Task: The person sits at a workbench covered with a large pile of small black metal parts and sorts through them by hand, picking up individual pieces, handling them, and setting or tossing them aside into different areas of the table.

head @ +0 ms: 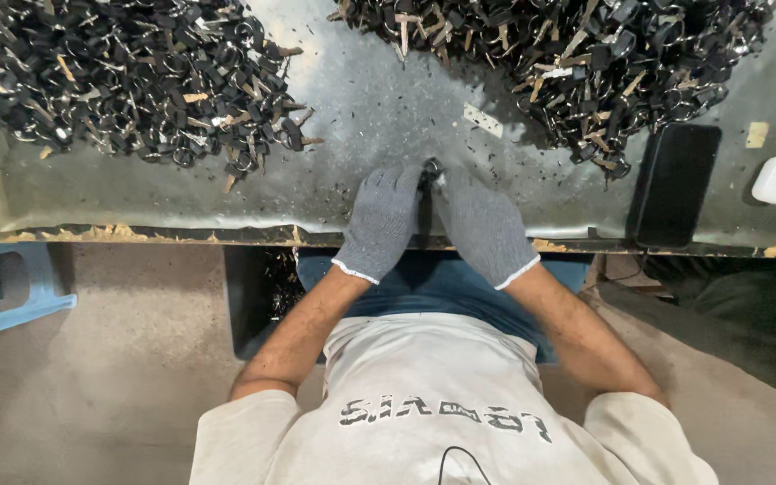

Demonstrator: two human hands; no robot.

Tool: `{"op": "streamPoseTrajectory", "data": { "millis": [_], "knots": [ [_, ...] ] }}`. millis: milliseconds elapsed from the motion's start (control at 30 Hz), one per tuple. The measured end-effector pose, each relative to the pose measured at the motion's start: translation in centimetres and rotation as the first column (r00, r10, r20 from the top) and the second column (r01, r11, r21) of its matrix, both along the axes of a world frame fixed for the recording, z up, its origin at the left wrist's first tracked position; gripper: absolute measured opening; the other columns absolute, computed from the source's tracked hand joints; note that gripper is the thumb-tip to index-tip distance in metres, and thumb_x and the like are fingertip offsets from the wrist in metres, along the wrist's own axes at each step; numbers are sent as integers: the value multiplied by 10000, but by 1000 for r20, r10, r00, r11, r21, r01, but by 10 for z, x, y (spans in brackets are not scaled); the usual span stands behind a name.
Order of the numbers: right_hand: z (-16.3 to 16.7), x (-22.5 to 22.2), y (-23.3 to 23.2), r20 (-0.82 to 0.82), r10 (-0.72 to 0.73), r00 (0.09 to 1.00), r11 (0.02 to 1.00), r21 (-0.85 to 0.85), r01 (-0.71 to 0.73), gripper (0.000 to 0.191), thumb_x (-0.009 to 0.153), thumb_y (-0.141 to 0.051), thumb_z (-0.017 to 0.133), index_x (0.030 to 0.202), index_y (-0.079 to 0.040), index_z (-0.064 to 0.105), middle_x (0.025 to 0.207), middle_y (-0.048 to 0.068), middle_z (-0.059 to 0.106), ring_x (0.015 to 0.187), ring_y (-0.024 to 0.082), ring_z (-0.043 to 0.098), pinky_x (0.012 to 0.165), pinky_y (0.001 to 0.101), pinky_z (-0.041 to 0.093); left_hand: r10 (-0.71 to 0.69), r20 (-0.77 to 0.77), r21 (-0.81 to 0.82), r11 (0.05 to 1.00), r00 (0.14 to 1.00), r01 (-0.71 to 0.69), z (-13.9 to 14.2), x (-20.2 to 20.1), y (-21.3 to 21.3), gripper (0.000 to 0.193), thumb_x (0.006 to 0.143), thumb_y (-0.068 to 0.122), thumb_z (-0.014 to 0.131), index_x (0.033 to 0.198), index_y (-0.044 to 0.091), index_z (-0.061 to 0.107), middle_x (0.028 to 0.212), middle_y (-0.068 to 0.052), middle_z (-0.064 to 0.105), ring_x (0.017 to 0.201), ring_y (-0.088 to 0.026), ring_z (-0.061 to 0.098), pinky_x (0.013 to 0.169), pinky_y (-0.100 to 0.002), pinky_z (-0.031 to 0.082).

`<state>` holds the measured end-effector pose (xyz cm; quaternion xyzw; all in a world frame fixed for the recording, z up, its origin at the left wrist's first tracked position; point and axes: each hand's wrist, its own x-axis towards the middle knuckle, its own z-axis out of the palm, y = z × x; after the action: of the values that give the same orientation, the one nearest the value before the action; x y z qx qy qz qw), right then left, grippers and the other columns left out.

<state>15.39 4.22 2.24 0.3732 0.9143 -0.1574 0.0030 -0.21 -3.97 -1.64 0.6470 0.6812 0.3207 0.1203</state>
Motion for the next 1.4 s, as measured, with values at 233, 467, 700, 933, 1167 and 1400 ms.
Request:
{"op": "streamPoseTrajectory", "data": {
  "millis": [233,467,700,933,1167,1400],
  "knots": [
    [-17,2,-24,28,-22,999,984,175,17,165,1015,-219,620,1067,-65,597,888,164,675,601,330,699,477,441,559,-36,113,38,999,993,32,-7,-3,-3,372,867,-2,629,1237,33,615,1069,-183,655,1044,-386,625,979,-492,495],
    [-17,3,20,-55,183,982,910,-367,-190,300,992,-194,586,1149,54,523,912,289,676,737,409,707,659,526,565,4,123,-63,998,992,4,8,-1,-6,445,881,0,639,1325,-4,615,1044,-193,665,993,-384,642,914,-484,514],
    [5,7,-2,-125,-21,992,992,-128,5,337,990,-238,611,1161,44,541,880,267,696,720,432,701,571,514,557,95,-76,13,995,993,-94,9,5,-8,175,888,115,706,1046,67,649,903,-144,640,868,-354,646,773,-484,497],
    [10,16,-11,128,96,987,982,149,-115,245,910,-136,620,1114,-6,586,849,161,705,625,303,727,480,402,569,116,-21,-25,993,993,-117,4,2,-7,174,851,175,735,872,80,590,833,-144,613,823,-363,611,746,-501,475],
    [-11,2,-21,178,-5,984,1000,24,0,322,969,-166,598,1210,47,575,755,150,677,618,299,729,496,383,574,19,-58,-15,1000,998,-20,-8,17,-16,126,818,87,689,902,71,596,855,-153,607,862,-367,626,795,-492,492],
    [-3,11,8,59,204,977,978,-65,-200,317,955,-209,598,1136,46,548,723,210,683,601,363,714,492,459,568,63,-44,18,998,997,-62,-5,13,-11,123,865,130,700,842,72,594,786,-140,605,775,-359,638,710,-494,500]
  ]
}}
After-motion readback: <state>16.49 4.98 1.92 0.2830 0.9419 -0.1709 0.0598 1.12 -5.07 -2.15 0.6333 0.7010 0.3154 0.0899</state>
